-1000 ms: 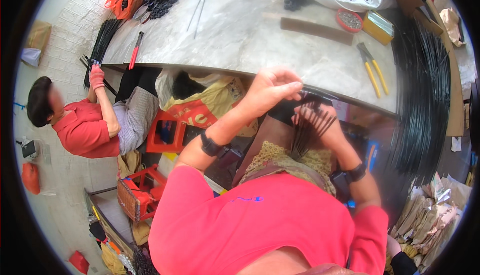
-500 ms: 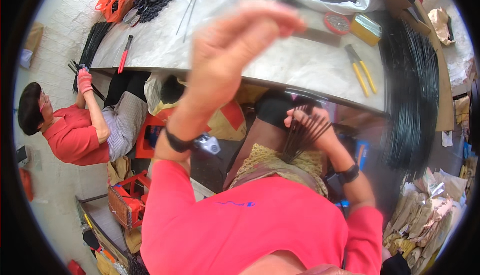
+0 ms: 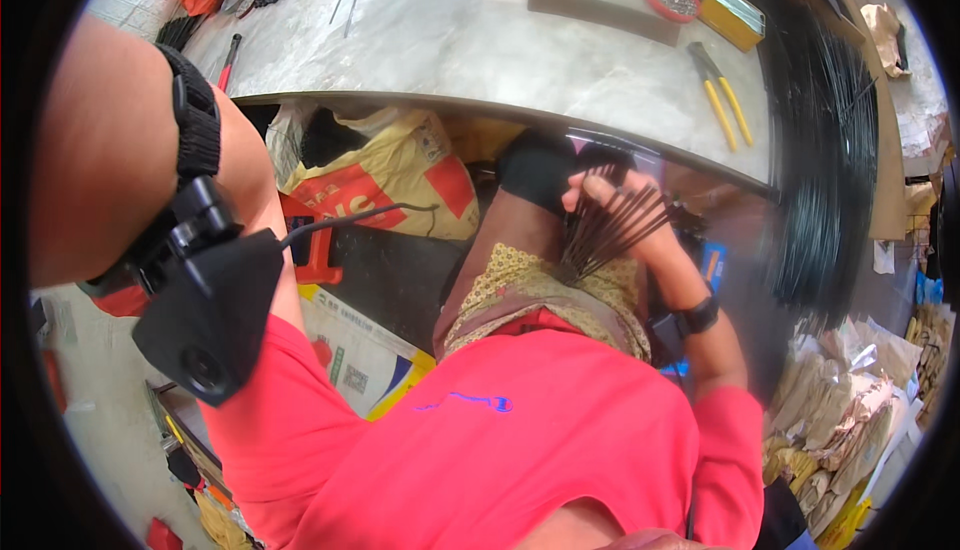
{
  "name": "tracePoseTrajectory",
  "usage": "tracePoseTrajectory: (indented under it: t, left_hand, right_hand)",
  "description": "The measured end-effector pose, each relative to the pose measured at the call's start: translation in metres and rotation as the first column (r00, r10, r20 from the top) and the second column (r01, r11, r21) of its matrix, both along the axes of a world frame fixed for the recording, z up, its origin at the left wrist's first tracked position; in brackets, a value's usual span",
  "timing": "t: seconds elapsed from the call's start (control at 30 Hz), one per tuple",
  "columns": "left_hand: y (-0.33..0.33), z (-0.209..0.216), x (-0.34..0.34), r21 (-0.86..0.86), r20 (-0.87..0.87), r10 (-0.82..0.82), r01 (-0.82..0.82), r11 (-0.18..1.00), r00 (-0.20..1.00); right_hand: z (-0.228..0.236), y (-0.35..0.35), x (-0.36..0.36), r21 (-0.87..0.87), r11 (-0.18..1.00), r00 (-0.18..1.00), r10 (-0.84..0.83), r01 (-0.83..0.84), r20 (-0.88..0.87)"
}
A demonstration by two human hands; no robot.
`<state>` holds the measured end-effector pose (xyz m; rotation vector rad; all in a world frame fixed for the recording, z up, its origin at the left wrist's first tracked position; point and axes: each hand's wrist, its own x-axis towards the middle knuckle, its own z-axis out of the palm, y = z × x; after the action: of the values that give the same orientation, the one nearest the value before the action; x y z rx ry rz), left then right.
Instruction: Assemble umbrella ribs and plastic caps onto the frame structure.
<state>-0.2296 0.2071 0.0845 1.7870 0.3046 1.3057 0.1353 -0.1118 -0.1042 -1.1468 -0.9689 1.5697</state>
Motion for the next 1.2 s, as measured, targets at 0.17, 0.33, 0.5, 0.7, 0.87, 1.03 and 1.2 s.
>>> tracePoseTrajectory:
  t: [0.17, 0.33, 0.5, 0.7, 0.87, 1.03, 1.2]
  left_hand:
    - [-0.021, 0.002, 0.048, 0.129, -0.075, 0.004, 0.006, 0.992, 0.997]
    - [-0.042, 0.012, 0.070, 0.260, -0.148, 0.005, 0.034, 0.965, 0.989]
    - [-0.057, 0.008, 0.114, 0.367, -0.193, 0.005, 0.067, 0.928, 0.981]
    - [-0.034, 0.013, 0.139, 0.497, -0.231, 0.073, 0.053, 0.866, 0.970]
    - [0.036, 0.023, 0.174, 0.610, -0.253, 0.205, -0.009, 0.793, 0.946]
    - [0.024, 0.044, 0.151, 0.731, -0.253, 0.327, -0.041, 0.681, 0.911]
    - [0.000, 0.058, 0.190, 0.843, -0.206, 0.449, -0.075, 0.532, 0.869]
  right_hand:
    - [0.002, -0.001, 0.000, 0.031, 0.999, 0.998, 0.014, -0.016, 0.064]
    - [-0.003, -0.006, 0.002, 0.061, 0.998, 1.000, 0.003, -0.002, -0.007]
    - [-0.007, -0.009, 0.004, 0.070, 0.997, 1.000, 0.014, -0.014, 0.010]
    - [0.000, -0.005, 0.002, 0.063, 0.997, 0.999, 0.045, -0.044, -0.012]
    - [-0.001, -0.005, 0.011, 0.057, 0.998, 1.000, 0.008, -0.010, 0.030]
    - [0.002, 0.004, 0.004, 0.023, 0.997, 0.996, 0.077, -0.076, -0.052]
    - [-0.001, 0.007, 0.009, 0.043, 0.995, 0.996, 0.091, -0.090, -0.022]
